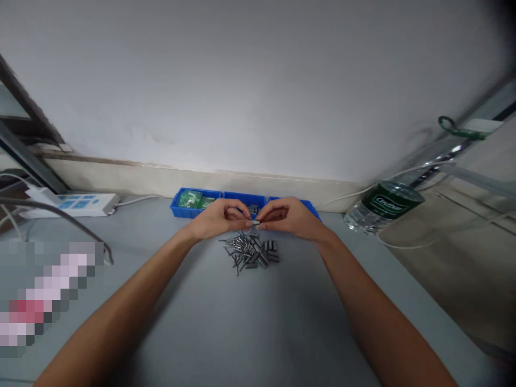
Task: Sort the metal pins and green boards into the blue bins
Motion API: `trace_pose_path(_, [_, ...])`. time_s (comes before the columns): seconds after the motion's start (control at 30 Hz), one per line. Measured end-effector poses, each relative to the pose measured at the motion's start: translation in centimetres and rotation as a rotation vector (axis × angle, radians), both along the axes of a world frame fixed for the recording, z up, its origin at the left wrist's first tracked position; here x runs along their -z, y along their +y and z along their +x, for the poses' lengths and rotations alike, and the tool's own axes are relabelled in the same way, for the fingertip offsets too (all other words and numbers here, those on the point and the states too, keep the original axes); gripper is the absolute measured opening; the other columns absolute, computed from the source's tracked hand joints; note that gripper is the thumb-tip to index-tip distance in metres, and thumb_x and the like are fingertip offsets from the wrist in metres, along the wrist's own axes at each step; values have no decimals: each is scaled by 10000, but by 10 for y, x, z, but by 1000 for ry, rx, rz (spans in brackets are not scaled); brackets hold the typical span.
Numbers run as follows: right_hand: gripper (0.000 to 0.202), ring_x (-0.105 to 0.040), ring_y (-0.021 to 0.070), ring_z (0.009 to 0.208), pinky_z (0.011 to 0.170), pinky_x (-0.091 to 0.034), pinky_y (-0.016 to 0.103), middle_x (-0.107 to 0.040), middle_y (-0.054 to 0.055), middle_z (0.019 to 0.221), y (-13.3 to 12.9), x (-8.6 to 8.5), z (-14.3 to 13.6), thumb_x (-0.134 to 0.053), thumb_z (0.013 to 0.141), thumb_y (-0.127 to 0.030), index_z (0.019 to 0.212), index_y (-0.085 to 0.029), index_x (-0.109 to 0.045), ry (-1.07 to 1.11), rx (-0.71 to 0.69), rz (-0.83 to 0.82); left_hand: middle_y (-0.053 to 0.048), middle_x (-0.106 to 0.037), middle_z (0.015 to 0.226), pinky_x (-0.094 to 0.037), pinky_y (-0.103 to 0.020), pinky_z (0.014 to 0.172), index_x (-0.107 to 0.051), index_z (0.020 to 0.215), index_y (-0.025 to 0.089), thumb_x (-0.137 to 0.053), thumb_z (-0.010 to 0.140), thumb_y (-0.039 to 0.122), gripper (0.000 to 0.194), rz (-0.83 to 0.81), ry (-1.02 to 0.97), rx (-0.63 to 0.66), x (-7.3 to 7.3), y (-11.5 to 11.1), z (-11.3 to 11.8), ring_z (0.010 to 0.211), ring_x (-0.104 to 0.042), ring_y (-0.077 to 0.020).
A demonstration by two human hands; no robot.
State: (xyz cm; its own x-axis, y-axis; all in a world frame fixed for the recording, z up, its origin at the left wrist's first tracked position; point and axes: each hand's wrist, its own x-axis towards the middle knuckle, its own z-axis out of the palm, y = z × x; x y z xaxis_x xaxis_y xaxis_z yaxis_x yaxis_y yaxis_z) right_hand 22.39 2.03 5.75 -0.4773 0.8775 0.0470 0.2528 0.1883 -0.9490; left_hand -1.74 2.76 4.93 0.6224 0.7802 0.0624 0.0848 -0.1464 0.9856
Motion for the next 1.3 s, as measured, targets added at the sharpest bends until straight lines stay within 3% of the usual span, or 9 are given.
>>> trace_pose_path(0.2, [288, -745, 206, 822, 754, -576, 320, -768, 31, 841, -3, -7, -1, -855, 698, -374, 882, -202, -715, -168, -7, 69, -58, -804, 855, -604, -350, 856, -761, 887, 175, -801, 729, 188, 164, 42, -1, -144, 0, 1, 2, 840, -772, -199])
trace_pose_path(0.3, [178, -734, 196, 805, 727, -558, 299, -769, 29, 853, -2, -8, 6, -804, 724, -263, 869, -203, -719, -437, -16, 126, -73, -812, 867, -608, -388, 929, -791, 894, 171, -786, 736, 180, 158, 58, 41, -314, 4, 4, 2, 885, -782, -228])
trace_pose_path(0.43, [177, -723, 214, 809, 693, -517, 297, -771, 39, 833, 0, -6, 13, -796, 702, -183, 871, -200, -749, -852, -52, 138, -107, -820, 989, -589, -417, 1013, -794, 1063, 148, -745, 787, 187, 283, 85, 105, -463, 13, 10, 1, 1027, -772, -257])
trace_pose_path(0.53, [221, -718, 244, 826, 693, -501, 322, -774, 61, 859, 0, -4, 11, -819, 696, -210, 910, -194, -766, -1001, -57, 108, -115, -805, 1112, -581, -403, 1033, -787, 1089, 136, -717, 813, 187, 289, 129, 94, -464, 17, 13, 1, 1066, -759, -243])
trace_pose_path(0.7, [283, -713, 251, 793, 662, -495, 329, -769, 77, 867, 0, 1, 5, -797, 693, -169, 975, -176, -779, -1033, -37, 17, -72, -809, 895, -612, -419, 887, -786, 1135, 167, -689, 876, 258, 291, 226, 219, -360, 11, 8, 1, 875, -758, -230])
trace_pose_path(0.83, [299, -704, 258, 791, 677, -500, 331, -746, 81, 808, 1, 6, 3, -765, 656, -94, 946, -164, -796, -1085, -10, 58, -73, -807, 935, -603, -379, 843, -789, 1077, 177, -670, 893, 257, 233, 261, 233, -314, 7, 4, 3, 872, -749, -219])
trace_pose_path(1.03, [150, -704, 250, 773, 694, -505, 336, -753, 64, 784, 0, 0, 8, -777, 682, -161, 826, -193, -807, -990, -37, 110, -72, -803, 940, -593, -369, 862, -780, 1007, 182, -670, 897, 267, 178, 273, 200, -223, 8, 3, 5, 890, -749, -212])
trace_pose_path(1.17, [134, -732, 218, 805, 710, -533, 306, -787, 38, 838, -1, -14, 16, -772, 727, -209, 857, -207, -803, -616, -43, 85, -64, -794, 893, -586, -354, 844, -761, 956, 180, -720, 861, 289, 150, 221, 175, -119, 7, 1, 4, 866, -743, -199])
trace_pose_path(1.3, [244, -751, 216, 849, 774, -580, 328, -803, 58, 878, -3, -21, 19, -840, 749, -380, 909, -199, -811, -245, -99, -27, -63, -780, 847, -568, -319, 754, -709, 904, 172, -801, 782, 279, 186, 65, 118, 21, 3, -3, 3, 806, -732, -181])
